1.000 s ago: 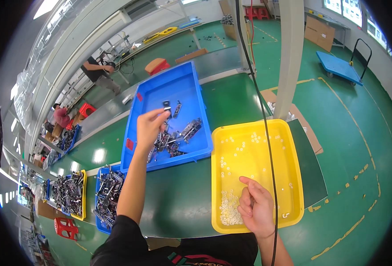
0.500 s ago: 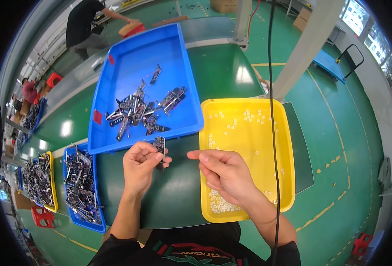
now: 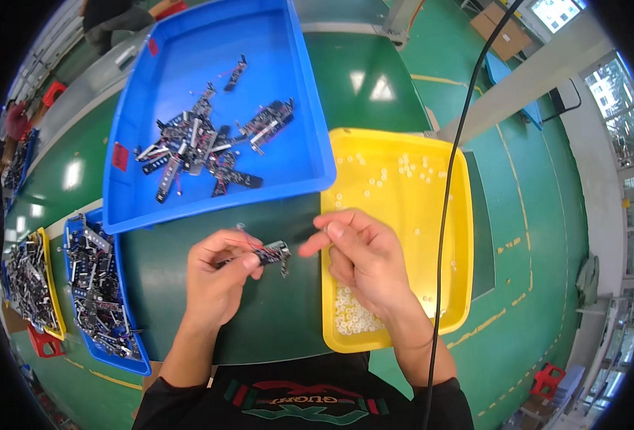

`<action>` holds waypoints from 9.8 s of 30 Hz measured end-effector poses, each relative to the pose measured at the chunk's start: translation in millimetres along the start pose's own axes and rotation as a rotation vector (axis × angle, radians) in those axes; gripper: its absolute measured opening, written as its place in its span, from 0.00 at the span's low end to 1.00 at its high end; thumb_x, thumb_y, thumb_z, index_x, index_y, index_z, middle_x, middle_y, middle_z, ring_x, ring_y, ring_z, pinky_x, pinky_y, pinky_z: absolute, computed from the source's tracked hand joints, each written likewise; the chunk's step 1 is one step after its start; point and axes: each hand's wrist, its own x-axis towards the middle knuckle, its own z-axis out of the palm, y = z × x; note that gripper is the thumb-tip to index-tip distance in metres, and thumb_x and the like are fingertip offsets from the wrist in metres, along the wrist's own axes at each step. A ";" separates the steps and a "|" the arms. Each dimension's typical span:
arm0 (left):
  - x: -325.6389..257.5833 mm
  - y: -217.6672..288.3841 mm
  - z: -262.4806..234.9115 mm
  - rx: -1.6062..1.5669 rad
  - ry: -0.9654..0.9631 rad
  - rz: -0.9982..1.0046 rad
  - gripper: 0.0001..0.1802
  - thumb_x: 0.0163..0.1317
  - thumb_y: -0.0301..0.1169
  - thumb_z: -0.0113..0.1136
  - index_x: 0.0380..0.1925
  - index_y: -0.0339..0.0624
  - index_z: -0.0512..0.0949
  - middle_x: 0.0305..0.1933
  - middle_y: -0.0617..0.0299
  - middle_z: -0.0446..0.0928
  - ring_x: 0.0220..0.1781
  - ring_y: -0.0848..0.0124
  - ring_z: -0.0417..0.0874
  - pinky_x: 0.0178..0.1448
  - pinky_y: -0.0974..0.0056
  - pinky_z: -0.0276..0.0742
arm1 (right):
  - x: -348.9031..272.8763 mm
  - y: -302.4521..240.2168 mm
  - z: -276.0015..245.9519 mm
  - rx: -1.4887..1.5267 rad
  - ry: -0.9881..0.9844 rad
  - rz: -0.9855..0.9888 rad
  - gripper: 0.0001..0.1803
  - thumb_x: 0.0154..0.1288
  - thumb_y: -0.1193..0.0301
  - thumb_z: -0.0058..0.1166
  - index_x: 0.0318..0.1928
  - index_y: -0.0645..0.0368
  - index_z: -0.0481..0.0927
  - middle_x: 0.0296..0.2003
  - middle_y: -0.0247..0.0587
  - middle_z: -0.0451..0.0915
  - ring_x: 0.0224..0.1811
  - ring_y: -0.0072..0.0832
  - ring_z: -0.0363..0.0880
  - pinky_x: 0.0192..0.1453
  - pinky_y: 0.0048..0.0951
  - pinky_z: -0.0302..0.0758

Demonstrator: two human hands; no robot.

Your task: The person repeatedly picks up small black electronic modules from a blue bin and attaches small white circular components to them by hand. The person handles the items one at a time, placing the assembled units back into the blue bin. The task is performed at a workstation with a green floor and other bins nearby.

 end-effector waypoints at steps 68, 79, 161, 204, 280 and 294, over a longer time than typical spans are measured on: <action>5.7 -6.1 -2.4 -0.132 -0.536 -0.610 0.11 0.59 0.33 0.58 0.25 0.34 0.79 0.24 0.60 0.78 0.28 0.76 0.75 0.33 0.72 0.68 | 9.4 13.8 -6.4 -0.039 -0.452 0.249 0.08 0.47 0.86 0.63 0.29 0.66 0.79 0.27 0.38 0.75 0.31 0.24 0.78 0.36 0.20 0.75; -2.5 -7.0 8.8 0.021 -0.387 -0.395 0.10 0.58 0.30 0.61 0.36 0.35 0.79 0.23 0.66 0.76 0.24 0.82 0.71 0.27 0.76 0.63 | 4.0 12.5 -6.0 -0.205 -0.283 0.122 0.13 0.44 0.83 0.67 0.20 0.62 0.72 0.22 0.33 0.73 0.24 0.16 0.72 0.26 0.17 0.66; 40.6 76.2 -7.5 0.324 0.183 0.198 0.27 0.53 0.21 0.56 0.55 0.25 0.65 0.36 0.57 0.75 0.31 0.71 0.77 0.36 0.69 0.76 | -13.4 -1.1 3.5 0.258 -0.254 0.032 0.02 0.59 0.79 0.49 0.33 0.64 0.72 0.16 0.27 0.63 0.13 0.12 0.54 0.17 0.18 0.49; 2.2 -10.0 41.9 0.001 0.212 0.320 0.41 0.46 0.11 0.61 0.62 0.28 0.55 0.27 0.63 0.70 0.34 0.66 0.82 0.41 0.62 0.82 | -10.6 23.5 17.2 -0.826 -0.002 -0.754 0.12 0.47 0.80 0.62 0.34 0.58 0.77 0.13 0.28 0.66 0.10 0.15 0.57 0.14 0.18 0.53; 90.5 91.3 -98.4 1.971 0.342 0.279 0.16 0.47 0.23 0.62 0.39 0.45 0.77 0.37 0.56 0.75 0.41 0.58 0.77 0.44 0.59 0.72 | 1.2 10.9 2.1 0.532 -0.177 0.283 0.23 0.58 0.83 0.36 0.56 0.76 0.61 0.52 0.66 0.68 0.55 0.48 0.70 0.61 0.37 0.69; 47.5 103.7 -42.0 0.750 0.355 0.359 0.17 0.57 0.29 0.59 0.45 0.31 0.72 0.36 0.60 0.75 0.35 0.72 0.78 0.37 0.71 0.74 | -1.0 14.1 -3.5 0.396 -0.240 0.344 0.22 0.70 0.60 0.41 0.49 0.68 0.71 0.19 0.34 0.72 0.10 0.17 0.61 0.13 0.17 0.57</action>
